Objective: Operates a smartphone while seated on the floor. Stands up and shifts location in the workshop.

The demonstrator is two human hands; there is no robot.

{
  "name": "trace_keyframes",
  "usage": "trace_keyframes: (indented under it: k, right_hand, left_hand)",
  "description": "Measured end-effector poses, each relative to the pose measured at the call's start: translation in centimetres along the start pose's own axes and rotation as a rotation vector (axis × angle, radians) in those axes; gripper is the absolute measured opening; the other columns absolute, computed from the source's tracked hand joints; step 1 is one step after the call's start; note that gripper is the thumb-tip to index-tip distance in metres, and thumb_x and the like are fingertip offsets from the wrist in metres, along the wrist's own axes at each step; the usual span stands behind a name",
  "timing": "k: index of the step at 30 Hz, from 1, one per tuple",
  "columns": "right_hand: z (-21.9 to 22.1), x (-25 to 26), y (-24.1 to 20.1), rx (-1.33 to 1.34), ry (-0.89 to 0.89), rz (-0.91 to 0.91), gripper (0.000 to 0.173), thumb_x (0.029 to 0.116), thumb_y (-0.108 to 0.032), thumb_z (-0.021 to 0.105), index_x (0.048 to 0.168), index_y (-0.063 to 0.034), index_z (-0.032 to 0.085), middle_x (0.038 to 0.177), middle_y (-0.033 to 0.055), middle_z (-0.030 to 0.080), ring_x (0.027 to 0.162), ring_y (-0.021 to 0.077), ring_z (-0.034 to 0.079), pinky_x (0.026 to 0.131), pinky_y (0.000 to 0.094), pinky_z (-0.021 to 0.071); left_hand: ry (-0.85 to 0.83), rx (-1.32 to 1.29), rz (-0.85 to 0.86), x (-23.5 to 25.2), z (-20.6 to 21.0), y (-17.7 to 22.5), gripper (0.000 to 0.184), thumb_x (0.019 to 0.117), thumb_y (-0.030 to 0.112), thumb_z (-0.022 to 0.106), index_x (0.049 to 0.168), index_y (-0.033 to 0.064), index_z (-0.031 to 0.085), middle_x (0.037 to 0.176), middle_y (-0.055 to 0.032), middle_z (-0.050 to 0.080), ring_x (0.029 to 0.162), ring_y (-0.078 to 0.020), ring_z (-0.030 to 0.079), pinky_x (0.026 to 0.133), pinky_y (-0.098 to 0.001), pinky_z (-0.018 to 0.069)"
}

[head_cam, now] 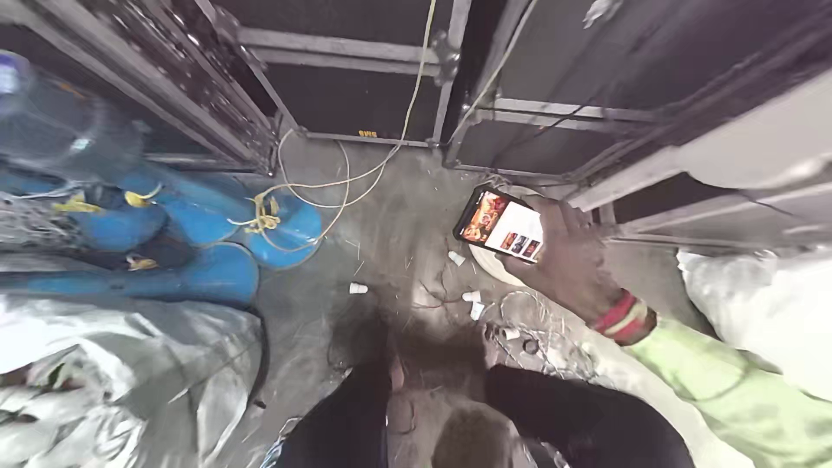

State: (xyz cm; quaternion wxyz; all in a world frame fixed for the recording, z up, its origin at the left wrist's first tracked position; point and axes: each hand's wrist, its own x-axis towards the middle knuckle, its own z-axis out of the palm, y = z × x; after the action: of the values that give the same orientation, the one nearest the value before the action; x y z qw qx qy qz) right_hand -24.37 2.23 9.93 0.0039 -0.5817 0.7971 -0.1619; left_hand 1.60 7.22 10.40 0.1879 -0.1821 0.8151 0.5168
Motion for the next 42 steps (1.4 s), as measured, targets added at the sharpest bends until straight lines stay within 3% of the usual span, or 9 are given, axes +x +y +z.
trace_keyframes:
  k: [3,5,8,11,14,20,23,27,42]
  right_hand:
    - [-10.6,-7.5,-5.0,0.006,0.086,-0.004,0.089,0.0694,-0.043,0.083,0.143,-0.004,0.052,0.126,0.0258,0.063,0.115,0.0479,0.061,0.093,0.0667,0.0474]
    - [-15.9,-12.4,-7.4,-0.012,0.172,-0.018,0.089,0.0716,-0.048,0.079,0.143,-0.0031,0.051,0.124,0.0256,0.063,0.113,0.0464,0.062,0.092,0.0655,0.0485]
    - [-21.2,-19.4,-10.0,-0.057,0.252,-0.017,0.087,0.075,-0.054,0.076,0.142,-0.0035,0.051,0.126,0.0251,0.062,0.11,0.0454,0.063,0.085,0.0617,0.0516]
    - [-23.8,-24.7,-12.3,-0.063,0.287,0.0,0.088,0.075,-0.056,0.075,0.142,-0.0042,0.052,0.125,0.0252,0.062,0.106,0.0452,0.063,0.078,0.0603,0.0528]
    - [-23.9,-28.2,-13.9,-0.037,0.293,0.03,0.09,0.0744,-0.058,0.076,0.142,-0.004,0.052,0.123,0.0253,0.063,0.107,0.045,0.064,0.08,0.061,0.0528]
    - [-21.9,-31.3,-15.3,0.04,0.217,0.193,0.094,0.0725,-0.062,0.075,0.146,-0.0077,0.051,0.121,0.0212,0.064,0.107,0.0405,0.064,0.084,0.0591,0.0528]
    - [-20.6,-31.7,-15.3,0.048,0.226,0.249,0.095,0.0728,-0.064,0.073,0.145,-0.0064,0.052,0.12,0.0209,0.064,0.103,0.0389,0.065,0.078,0.0576,0.0539]
    - [-19.2,-32.2,-15.1,0.035,0.251,0.28,0.092,0.074,-0.059,0.075,0.145,-0.0061,0.05,0.128,0.0227,0.062,0.11,0.0408,0.064,0.085,0.0596,0.0539]
    - [-17.7,-33.5,-14.5,-0.048,0.293,0.341,0.09,0.0797,-0.058,0.072,0.148,-0.0057,0.047,0.123,0.0259,0.061,0.104,0.0451,0.063,0.077,0.0596,0.0523]
  left_hand:
    - [-0.026,0.024,-0.075,0.4,0.2,1.0,0.034,0.1021,0.025,0.057,0.106,-0.0047,0.072,0.104,-0.0249,0.071,0.101,-0.0386,0.069,0.09,-0.0578,0.0531]
    - [-0.035,-0.106,-0.05,0.3,0.4,0.7,0.035,0.1054,0.024,0.053,0.107,-0.0057,0.07,0.094,-0.021,0.072,0.084,-0.0308,0.07,0.082,-0.0505,0.0564]
    - [0.03,-0.534,0.022,-1.4,2.1,0.8,0.028,0.1054,0.019,0.053,0.096,-0.0028,0.068,0.071,-0.0037,0.069,0.056,-0.0085,0.062,0.057,-0.0259,0.053]
    - [0.111,-1.056,-0.059,-4.4,3.7,4.5,0.024,0.1082,0.014,0.048,0.103,-0.0022,0.064,0.075,-0.0045,0.071,0.061,-0.0105,0.068,0.057,-0.0245,0.0575]
    - [0.193,-1.387,0.007,-7.1,5.0,7.7,0.021,0.1082,0.012,0.047,0.105,0.0002,0.064,0.086,-0.009,0.076,0.076,-0.0165,0.075,0.07,-0.0293,0.0628]
    - [0.205,-1.797,0.407,-9.2,7.3,9.0,0.028,0.1061,0.003,0.039,0.101,0.0018,0.066,0.088,-0.0136,0.075,0.08,-0.0208,0.076,0.079,-0.0339,0.0641]
    - [0.206,-1.776,0.552,-9.9,7.5,8.1,0.017,0.1035,0.008,0.054,0.105,0.0004,0.069,0.094,-0.0175,0.076,0.087,-0.0241,0.077,0.084,-0.0384,0.0636]
    - [0.257,-1.676,0.595,-9.8,7.8,7.2,0.019,0.098,0.014,0.068,0.11,-0.0012,0.07,0.1,-0.02,0.076,0.091,-0.0282,0.077,0.089,-0.0427,0.0626]
    - [0.296,-1.512,0.583,-8.6,7.8,7.1,0.018,0.1003,0.01,0.063,0.112,0.0005,0.073,0.102,-0.0173,0.077,0.092,-0.0252,0.077,0.087,-0.0401,0.0634]
